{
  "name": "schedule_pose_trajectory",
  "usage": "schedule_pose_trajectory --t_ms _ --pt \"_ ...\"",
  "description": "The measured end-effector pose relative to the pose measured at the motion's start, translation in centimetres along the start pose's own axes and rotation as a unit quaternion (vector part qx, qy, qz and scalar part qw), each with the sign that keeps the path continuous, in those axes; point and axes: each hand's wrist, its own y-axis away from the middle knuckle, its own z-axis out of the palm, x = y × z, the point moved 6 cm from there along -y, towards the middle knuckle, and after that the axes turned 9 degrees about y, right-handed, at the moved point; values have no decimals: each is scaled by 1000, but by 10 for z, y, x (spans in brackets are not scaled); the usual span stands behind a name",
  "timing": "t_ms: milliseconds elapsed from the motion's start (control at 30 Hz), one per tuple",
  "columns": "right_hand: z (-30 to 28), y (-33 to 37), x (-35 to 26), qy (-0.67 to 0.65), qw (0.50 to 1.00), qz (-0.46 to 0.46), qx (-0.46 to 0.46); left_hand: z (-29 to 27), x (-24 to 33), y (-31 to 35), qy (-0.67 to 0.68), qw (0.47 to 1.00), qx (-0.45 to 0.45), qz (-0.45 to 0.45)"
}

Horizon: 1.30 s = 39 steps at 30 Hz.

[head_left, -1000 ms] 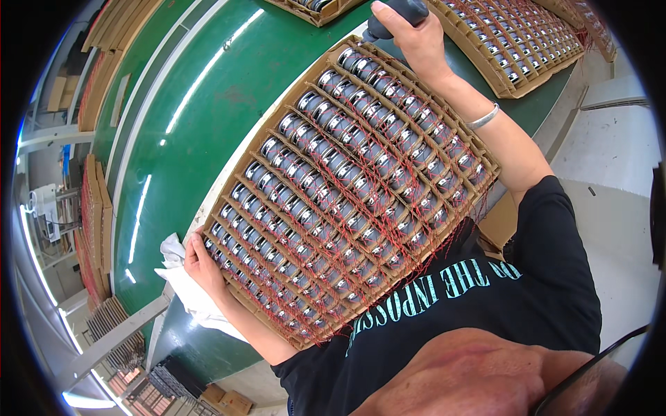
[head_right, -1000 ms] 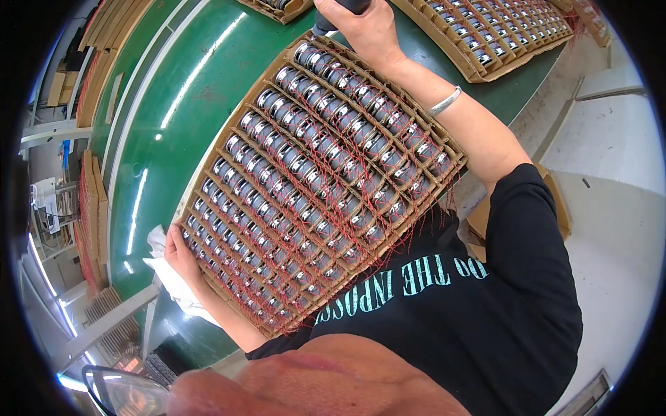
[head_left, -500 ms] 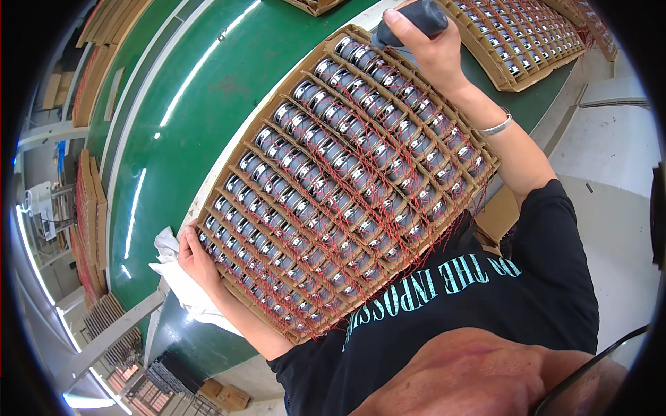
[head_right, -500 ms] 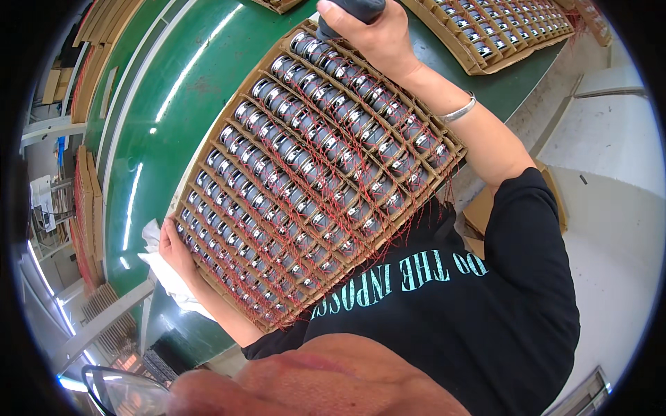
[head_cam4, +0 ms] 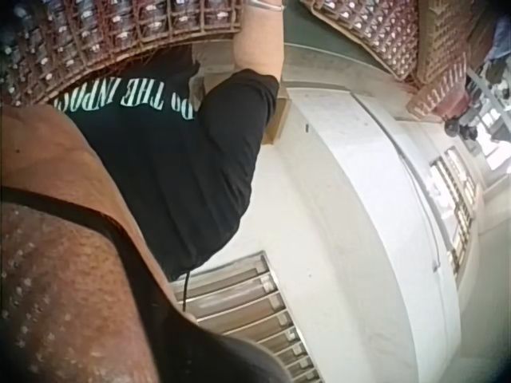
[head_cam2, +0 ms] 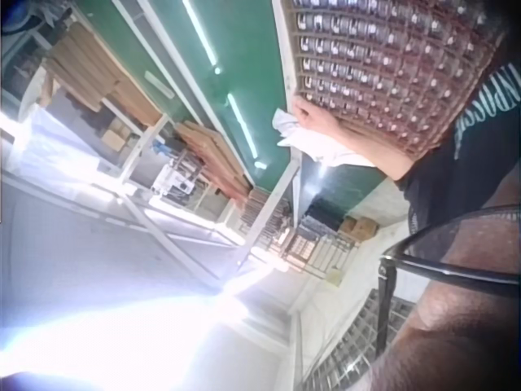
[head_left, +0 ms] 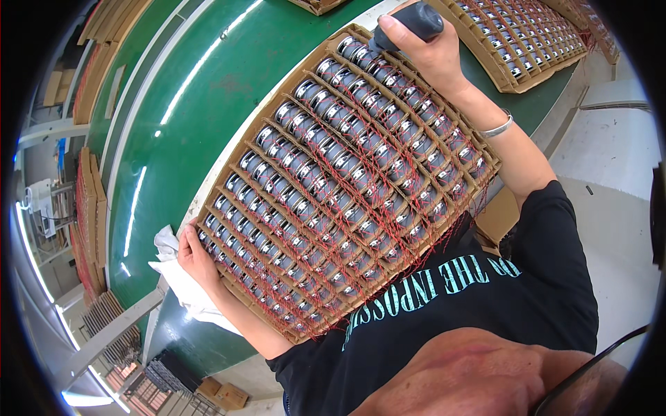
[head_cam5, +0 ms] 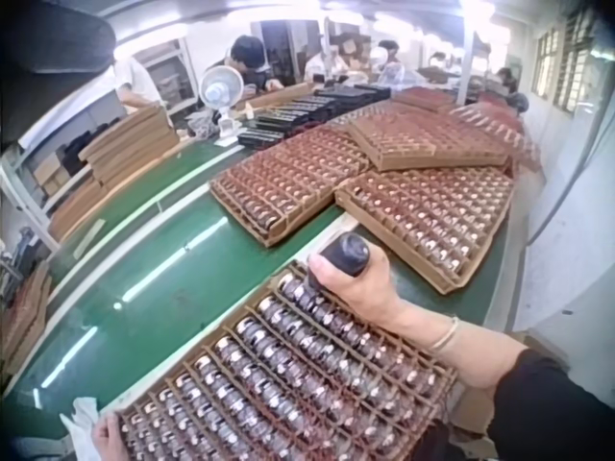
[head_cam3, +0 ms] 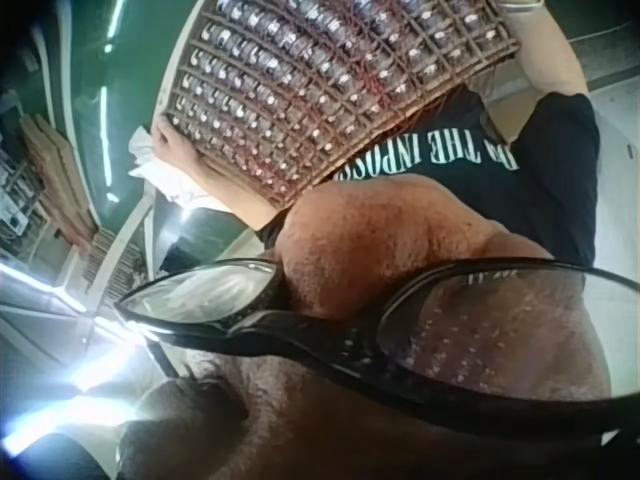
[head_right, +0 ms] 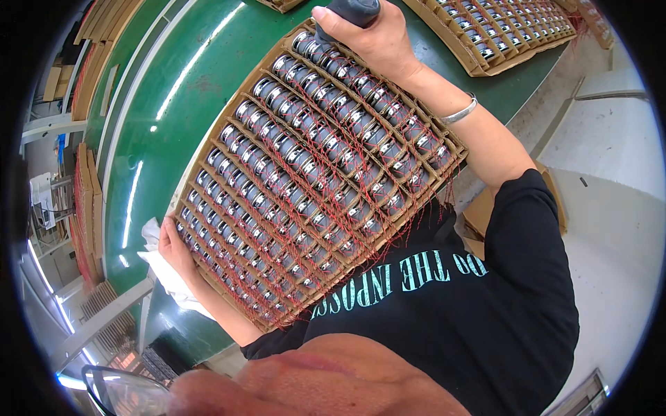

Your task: Applying liquid from a squeeze bottle to small electronic components in a production tray.

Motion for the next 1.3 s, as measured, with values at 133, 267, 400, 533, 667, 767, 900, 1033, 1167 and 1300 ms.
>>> schedule_pose_trajectory --t_ms 133,267,400,533,667,767,900,1033,1167,1300 --pt "0 0 -2 16 1000 -1 -4 0 -1 -1 1 1000 1 -1" --pt "1 1 1 -4 1000 12 -6 -1 -3 0 8 1000 3 -10" --pt "0 1 -2 13 1000 -1 6 1 -1 0 6 1000 1 -9" --pt "-9 -3 0 -41 995 -54 73 0 -1 0 6 1000 -4 0" --pt "-9 -3 -2 2 997 -61 55 2 1 1 0 1000 -4 -4" --pt "-10 -3 -2 32 994 -78 70 1 1 0 -4 1000 -5 -2" --pt "-9 -5 -4 29 991 -112 73 0 -2 -1 -3 1000 -6 3" --pt "-10 -3 -9 32 995 -72 66 0 -2 -1 1 1000 -7 -6" --pt "-10 -3 -5 33 995 -66 64 -1 -2 -1 -4 1000 -8 0" --pt "-11 -3 -7 22 996 -66 58 -4 -5 -2 -10 1000 -9 5"
